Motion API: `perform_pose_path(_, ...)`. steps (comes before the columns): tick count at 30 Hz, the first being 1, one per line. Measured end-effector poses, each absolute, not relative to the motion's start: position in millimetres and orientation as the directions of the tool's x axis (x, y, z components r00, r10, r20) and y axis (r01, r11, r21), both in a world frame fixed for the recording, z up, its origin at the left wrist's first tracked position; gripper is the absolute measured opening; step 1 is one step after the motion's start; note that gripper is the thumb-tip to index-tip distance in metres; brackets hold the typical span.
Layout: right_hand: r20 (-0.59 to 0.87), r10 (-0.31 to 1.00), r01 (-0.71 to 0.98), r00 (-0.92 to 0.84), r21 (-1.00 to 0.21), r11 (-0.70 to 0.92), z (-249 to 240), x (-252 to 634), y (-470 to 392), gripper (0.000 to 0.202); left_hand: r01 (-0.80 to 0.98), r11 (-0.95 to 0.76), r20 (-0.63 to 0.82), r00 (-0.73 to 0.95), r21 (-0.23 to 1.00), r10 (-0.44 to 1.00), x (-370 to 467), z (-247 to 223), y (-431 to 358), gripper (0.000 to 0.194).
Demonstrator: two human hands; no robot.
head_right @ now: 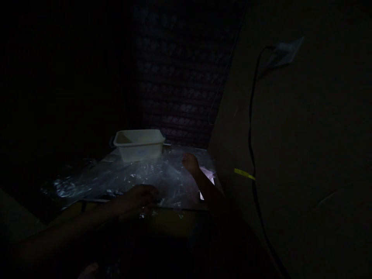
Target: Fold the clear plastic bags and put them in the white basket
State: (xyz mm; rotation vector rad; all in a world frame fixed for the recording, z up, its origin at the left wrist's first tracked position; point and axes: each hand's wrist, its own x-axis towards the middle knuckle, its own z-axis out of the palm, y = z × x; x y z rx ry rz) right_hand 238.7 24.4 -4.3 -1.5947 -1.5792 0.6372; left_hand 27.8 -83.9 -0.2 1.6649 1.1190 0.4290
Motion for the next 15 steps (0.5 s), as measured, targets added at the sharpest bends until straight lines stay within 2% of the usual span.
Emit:
perform_pose_path(2,0.222,0.969,0.718,0.106,-0.691,0.08,-3.8,242.7,24.7,0.038,0.519,-0.25,-0.005,0.441,0.817,0.897,17.6,-0.9,-65.4,0.024)
perform_pose_path(4,0.265,0.956,0.812,0.124,-0.581,0.055,0.1,243.6,22.3,0.041,0.568,-0.352,0.175,0.342,0.744,0.923,5.5,-4.0,-48.0,0.022)
perform_pose_path(5,0.292,0.949,0.85,0.12,-0.524,0.054,2.7,242.9,20.1,0.042,0.577,-0.368,0.212,0.321,0.729,0.923,-0.4,-6.1,-40.5,0.023)
perform_pose_path(9,0.363,0.932,0.957,0.006,-0.271,0.1,9.5,235.5,8.9,0.038,0.605,-0.356,0.248,0.257,0.713,0.934,-19.9,-15.1,-21.1,0.03)
perform_pose_path(15,0.286,0.933,0.972,-0.217,-0.026,0.234,4.7,229.4,-0.2,0.028,0.498,-0.253,0.257,0.062,0.83,0.964,-31.1,-21.1,-8.8,0.028)
